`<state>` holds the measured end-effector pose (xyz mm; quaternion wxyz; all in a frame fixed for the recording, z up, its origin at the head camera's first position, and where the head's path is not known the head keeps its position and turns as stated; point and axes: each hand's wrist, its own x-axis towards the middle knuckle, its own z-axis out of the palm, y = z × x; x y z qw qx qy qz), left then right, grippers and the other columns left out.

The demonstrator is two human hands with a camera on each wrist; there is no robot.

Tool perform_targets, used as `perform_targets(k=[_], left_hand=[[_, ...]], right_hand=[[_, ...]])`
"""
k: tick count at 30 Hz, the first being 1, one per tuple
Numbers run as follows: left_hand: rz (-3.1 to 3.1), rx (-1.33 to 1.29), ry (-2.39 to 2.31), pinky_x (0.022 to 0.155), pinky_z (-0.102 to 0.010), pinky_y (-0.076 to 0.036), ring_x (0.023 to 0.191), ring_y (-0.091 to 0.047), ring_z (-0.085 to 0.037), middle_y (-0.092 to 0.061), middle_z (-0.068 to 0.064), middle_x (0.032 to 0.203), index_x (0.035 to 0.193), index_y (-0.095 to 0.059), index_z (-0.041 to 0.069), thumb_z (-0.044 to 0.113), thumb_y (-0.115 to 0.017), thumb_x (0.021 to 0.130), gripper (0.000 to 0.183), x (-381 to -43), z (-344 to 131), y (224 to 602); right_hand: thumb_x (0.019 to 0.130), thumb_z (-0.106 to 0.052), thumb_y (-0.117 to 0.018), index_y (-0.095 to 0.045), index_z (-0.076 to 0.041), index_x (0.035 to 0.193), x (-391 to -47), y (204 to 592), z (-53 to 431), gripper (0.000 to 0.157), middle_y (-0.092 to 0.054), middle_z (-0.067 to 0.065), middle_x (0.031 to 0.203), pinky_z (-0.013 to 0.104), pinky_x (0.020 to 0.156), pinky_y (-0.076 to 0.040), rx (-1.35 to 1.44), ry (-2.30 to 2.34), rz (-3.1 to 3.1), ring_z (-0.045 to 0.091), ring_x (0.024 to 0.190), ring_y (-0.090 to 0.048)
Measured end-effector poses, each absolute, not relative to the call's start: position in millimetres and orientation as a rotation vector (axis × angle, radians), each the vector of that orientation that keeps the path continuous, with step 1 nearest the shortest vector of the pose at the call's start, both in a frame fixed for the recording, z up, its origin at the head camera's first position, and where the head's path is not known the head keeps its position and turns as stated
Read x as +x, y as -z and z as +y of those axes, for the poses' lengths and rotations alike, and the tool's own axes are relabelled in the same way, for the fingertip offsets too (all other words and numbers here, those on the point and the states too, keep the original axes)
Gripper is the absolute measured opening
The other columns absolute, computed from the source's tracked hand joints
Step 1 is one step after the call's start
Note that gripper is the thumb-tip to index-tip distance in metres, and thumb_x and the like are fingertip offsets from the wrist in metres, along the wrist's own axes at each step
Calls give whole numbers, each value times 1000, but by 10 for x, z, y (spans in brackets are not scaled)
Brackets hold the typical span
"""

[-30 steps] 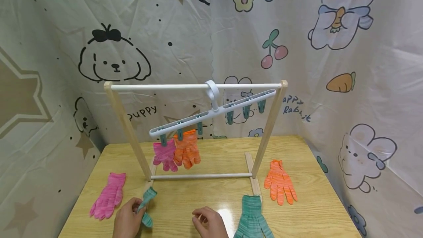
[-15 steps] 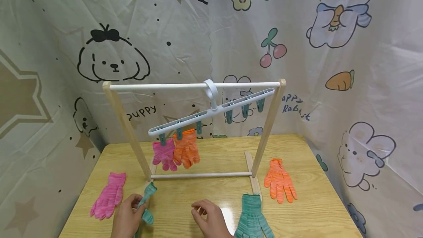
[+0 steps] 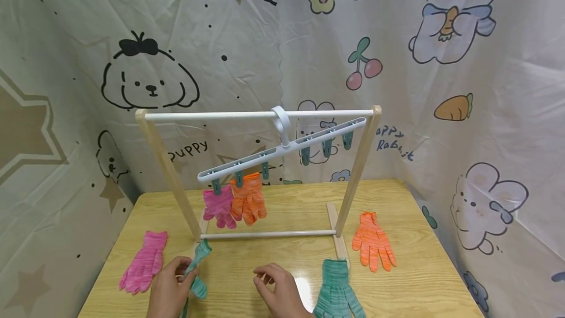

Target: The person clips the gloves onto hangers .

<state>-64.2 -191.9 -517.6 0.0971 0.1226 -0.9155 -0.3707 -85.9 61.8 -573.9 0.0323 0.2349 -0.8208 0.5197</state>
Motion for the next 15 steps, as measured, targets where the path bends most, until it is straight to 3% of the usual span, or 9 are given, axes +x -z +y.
perform_targets(k=[10,15], left_hand=[[-2685,319,1119,65,-24,-53,76,-60,-12,-63,-1,80,93,-66,7,9,-71,78,16,-631,-1832,5078],[-2667,298,1134,64,-24,-53,77,-61,-12,-64,-1,80,92,-66,7,9,-72,77,16,-631,-1807,5047]], right_hand=[[94,-30,-54,-68,-18,101,-878,5699,628,20,-64,-8,86,32,60,-53,734,-1584,-2485,1,72,-56],[93,-22,-56,-68,-12,99,-844,5495,621,16,-65,-2,85,34,60,-53,733,-1556,-2475,5,72,-56]])
